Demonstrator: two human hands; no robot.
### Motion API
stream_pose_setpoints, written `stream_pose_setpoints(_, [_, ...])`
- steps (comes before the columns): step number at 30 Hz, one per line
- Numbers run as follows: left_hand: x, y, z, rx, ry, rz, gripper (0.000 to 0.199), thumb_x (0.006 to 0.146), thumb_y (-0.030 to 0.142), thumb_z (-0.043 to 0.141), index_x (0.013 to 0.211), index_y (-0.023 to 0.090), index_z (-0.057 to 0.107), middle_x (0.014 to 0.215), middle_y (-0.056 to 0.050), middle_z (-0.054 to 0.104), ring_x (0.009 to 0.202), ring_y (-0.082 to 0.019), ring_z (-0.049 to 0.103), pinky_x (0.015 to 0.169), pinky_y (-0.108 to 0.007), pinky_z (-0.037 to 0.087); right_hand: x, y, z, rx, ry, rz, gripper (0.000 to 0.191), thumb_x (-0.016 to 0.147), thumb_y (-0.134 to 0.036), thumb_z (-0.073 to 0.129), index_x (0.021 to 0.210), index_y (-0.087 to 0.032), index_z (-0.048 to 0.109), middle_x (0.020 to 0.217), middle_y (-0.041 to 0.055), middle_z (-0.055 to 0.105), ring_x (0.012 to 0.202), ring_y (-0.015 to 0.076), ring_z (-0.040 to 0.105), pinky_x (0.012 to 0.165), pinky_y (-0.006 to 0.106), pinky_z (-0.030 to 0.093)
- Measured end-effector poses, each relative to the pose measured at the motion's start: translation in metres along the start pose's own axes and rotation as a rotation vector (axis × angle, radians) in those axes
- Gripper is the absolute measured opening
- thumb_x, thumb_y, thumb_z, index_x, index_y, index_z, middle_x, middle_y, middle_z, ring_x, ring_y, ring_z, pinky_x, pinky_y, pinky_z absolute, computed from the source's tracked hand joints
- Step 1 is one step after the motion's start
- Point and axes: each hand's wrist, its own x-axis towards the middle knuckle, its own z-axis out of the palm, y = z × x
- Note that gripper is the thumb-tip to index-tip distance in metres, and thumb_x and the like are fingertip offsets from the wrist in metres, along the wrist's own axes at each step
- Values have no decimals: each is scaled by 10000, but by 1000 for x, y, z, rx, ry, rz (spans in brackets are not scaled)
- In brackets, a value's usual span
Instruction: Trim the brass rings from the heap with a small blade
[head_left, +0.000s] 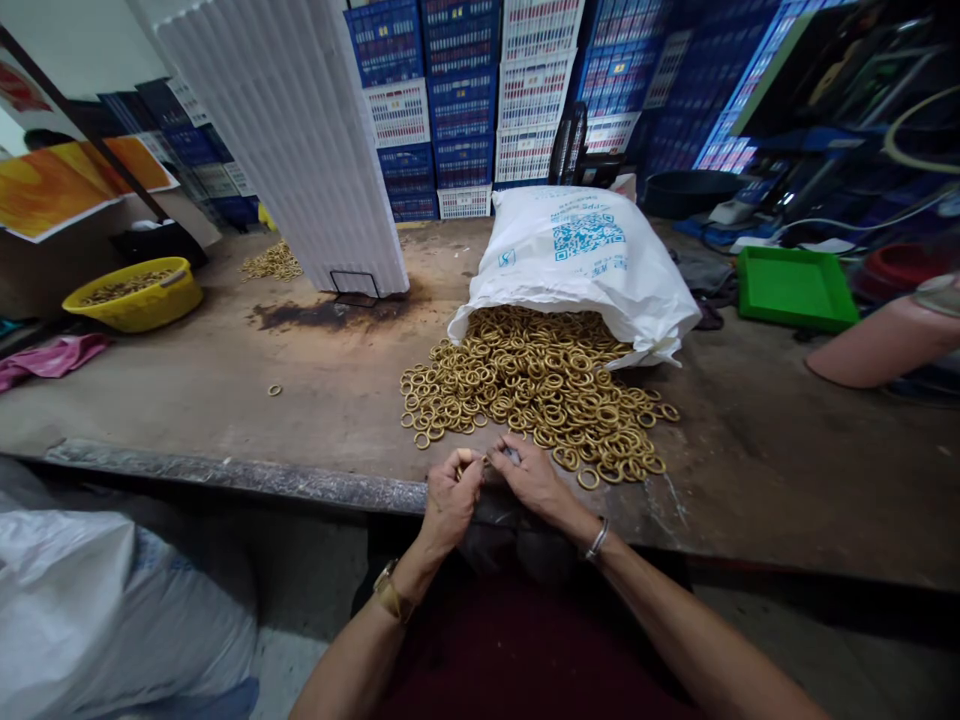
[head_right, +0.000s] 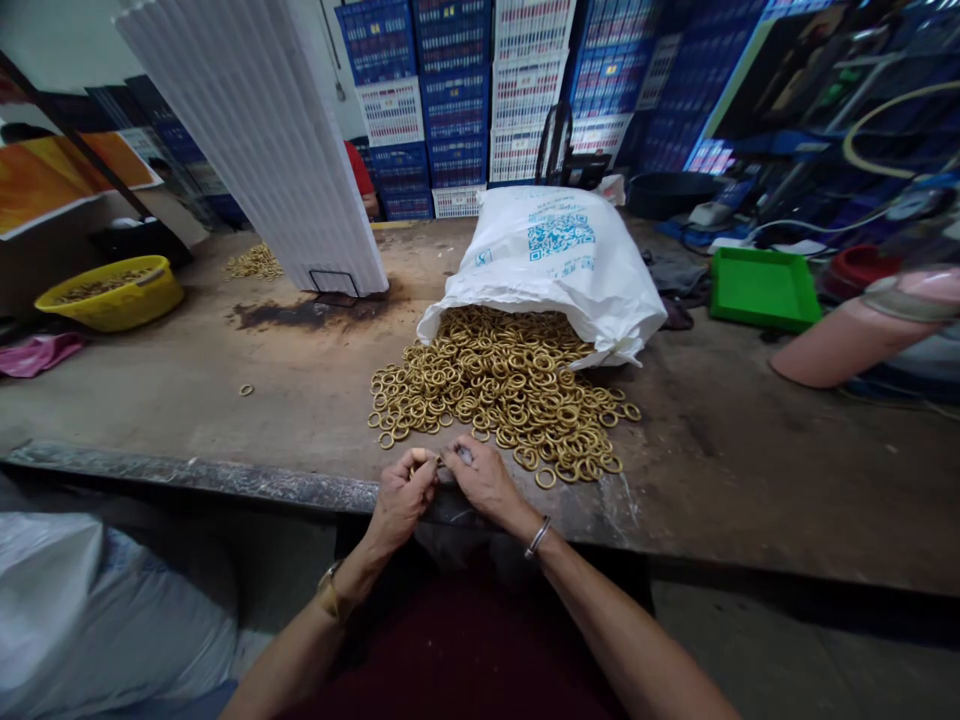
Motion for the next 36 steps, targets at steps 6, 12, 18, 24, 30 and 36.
stream_pose_setpoints(6, [-2,0,0,-48,-78,-111,237,706,385,578,749,164,506,512,68,441,366,-24,315,349,-152,198,1,3,4,179,-26,190,182,731,-353,452,718,-174,484,518,-59,447,415,62,339,397,178,264])
stream_pose_setpoints(12, [-3,3,2,-170,-160,-180,309,707,452,561,691,162,454,541,55,446,364,-23,335,329,-146,177,2,1,4,65,24,65,147,705,-300,481,648,-167,509,505,-61,414,477,69,360,449,179,291])
stream_pose_setpoints(18, [-5,5,-1,-201,-176,-161,321,691,462,575,703,162,464,521,63,438,352,-19,316,329,-145,179,4,6,4,153,45,99,143,721,-296,450,693,-169,510,527,-43,482,456,75,389,448,183,314])
stream_pose_setpoints(24, [-5,5,0,-206,-162,-123,301,694,445,576,738,157,499,537,55,458,354,-23,321,328,-154,187,-4,14,1,-188,30,-122,154,753,-252,428,653,-177,519,559,-20,488,515,96,411,510,203,310])
stream_pose_setpoints(30, [-4,0,-1,-107,-144,-63,273,732,423,536,672,163,478,468,73,408,338,-24,281,342,-165,209,-12,20,4,-434,-96,-264,129,712,-123,422,703,-181,537,612,10,559,550,116,450,537,216,283])
stream_pose_setpoints(36, [-4,-1,-1,-42,-104,-34,224,753,371,516,690,158,487,476,68,415,357,-28,301,358,-158,223,-13,17,5,-502,-116,-280,164,709,-103,411,739,-176,555,659,23,592,575,117,475,554,218,282])
